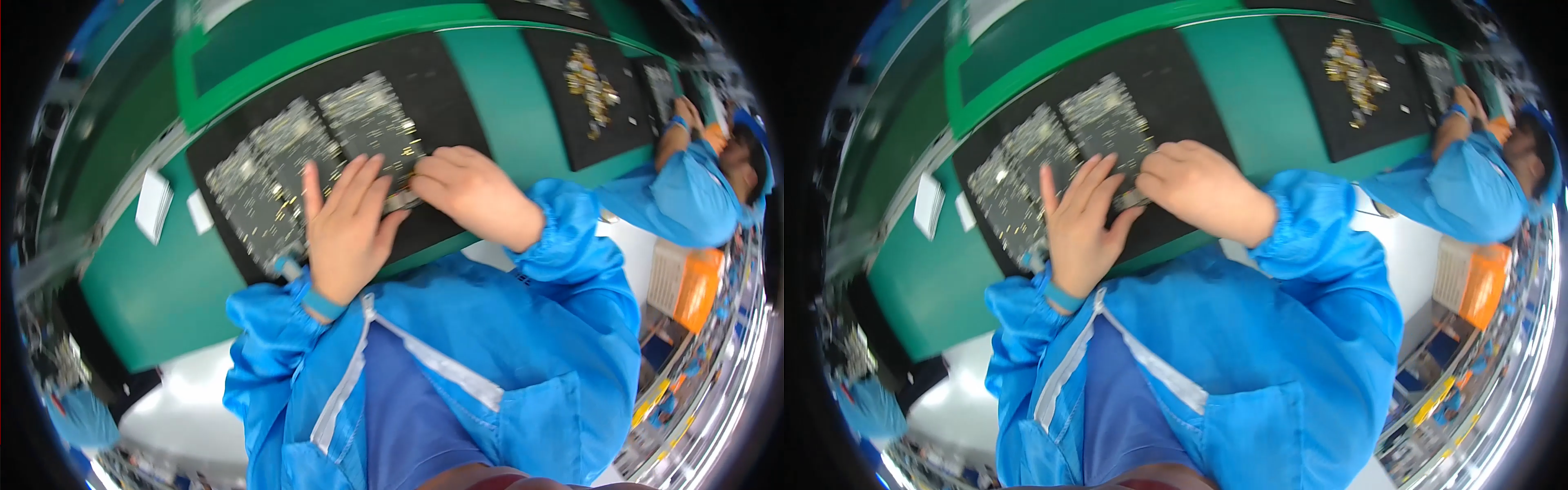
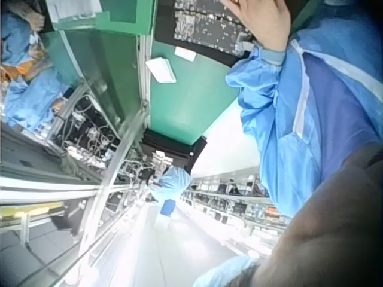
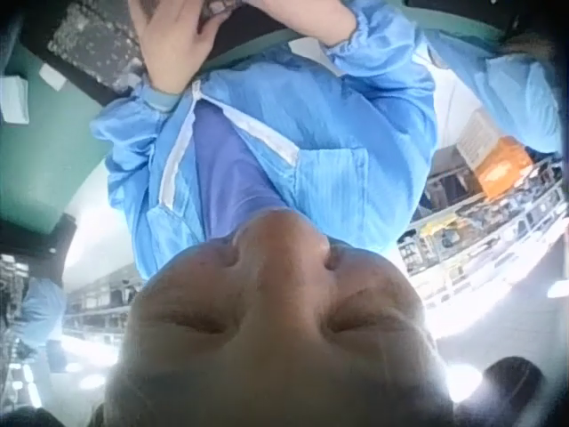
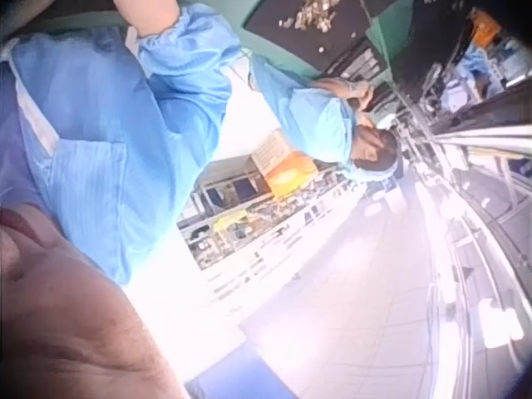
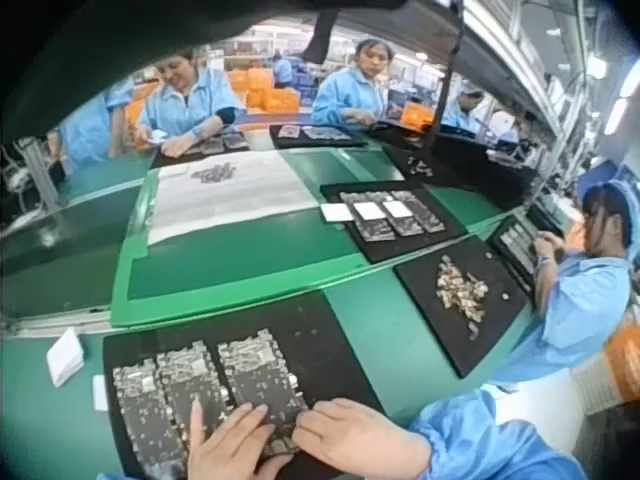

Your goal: The person assembles electronic components onto circuit boards by hand, taking components from containers and attaching them to the boards on a production line. A hand tool is used to secure the components.

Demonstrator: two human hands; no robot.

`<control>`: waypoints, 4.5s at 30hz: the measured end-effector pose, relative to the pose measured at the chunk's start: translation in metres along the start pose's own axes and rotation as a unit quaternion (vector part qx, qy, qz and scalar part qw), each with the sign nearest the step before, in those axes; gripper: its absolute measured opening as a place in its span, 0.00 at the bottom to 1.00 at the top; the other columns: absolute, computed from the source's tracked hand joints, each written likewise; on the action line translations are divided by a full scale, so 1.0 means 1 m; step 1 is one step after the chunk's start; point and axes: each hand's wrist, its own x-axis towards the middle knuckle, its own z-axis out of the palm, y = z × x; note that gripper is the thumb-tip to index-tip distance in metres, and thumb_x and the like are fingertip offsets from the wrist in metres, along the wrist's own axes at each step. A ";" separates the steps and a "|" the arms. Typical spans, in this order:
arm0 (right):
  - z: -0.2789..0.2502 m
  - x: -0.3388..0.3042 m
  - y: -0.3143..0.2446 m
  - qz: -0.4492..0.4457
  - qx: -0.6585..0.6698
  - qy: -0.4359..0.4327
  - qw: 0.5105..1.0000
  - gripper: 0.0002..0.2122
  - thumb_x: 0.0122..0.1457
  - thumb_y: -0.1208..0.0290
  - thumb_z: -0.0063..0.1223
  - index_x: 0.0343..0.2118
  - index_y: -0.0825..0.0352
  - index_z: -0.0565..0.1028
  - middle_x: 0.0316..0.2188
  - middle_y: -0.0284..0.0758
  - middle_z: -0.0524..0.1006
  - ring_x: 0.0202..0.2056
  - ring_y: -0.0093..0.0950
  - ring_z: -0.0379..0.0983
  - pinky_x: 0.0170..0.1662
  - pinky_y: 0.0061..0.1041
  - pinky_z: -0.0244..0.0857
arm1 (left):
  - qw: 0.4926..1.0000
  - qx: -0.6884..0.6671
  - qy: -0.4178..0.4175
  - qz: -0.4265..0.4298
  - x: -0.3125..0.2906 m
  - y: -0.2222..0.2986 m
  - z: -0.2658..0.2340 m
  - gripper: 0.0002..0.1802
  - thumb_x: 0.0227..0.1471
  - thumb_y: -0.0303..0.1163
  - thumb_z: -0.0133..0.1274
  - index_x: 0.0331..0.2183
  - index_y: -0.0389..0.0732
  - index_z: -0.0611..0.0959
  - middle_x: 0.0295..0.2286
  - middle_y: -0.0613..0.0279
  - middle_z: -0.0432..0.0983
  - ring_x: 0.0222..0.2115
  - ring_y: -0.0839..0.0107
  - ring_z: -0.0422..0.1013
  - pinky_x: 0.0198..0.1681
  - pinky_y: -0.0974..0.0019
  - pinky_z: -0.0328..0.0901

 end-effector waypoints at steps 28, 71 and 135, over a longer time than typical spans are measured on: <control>-0.044 -0.149 0.140 0.532 -0.093 0.307 0.784 0.06 0.52 0.75 0.52 0.33 0.67 0.77 0.26 0.37 0.79 0.28 0.31 0.76 0.34 0.27 0.69 | 0.999 0.036 -0.009 0.035 -0.002 -0.001 -0.006 0.17 0.45 0.31 0.60 0.40 0.40 0.79 0.49 0.59 0.70 0.55 0.56 0.61 0.62 0.37 0.35; 0.029 0.088 -0.005 0.051 0.284 -0.125 0.949 0.05 0.51 0.75 0.58 0.30 0.69 0.77 0.25 0.38 0.76 0.28 0.35 0.74 0.32 0.28 0.68 | 0.999 0.015 0.006 -0.050 -0.052 -0.048 -0.038 0.20 0.39 0.37 0.65 0.38 0.45 0.81 0.48 0.65 0.72 0.55 0.60 0.62 0.62 0.41 0.35; 0.028 0.068 -0.030 -0.064 0.115 -0.057 0.990 0.06 0.47 0.75 0.53 0.29 0.66 0.74 0.29 0.35 0.73 0.35 0.35 0.71 0.36 0.30 0.67 | 0.997 0.025 0.055 -0.054 -0.058 -0.042 -0.026 0.20 0.40 0.36 0.63 0.39 0.44 0.81 0.47 0.67 0.74 0.52 0.65 0.67 0.62 0.40 0.32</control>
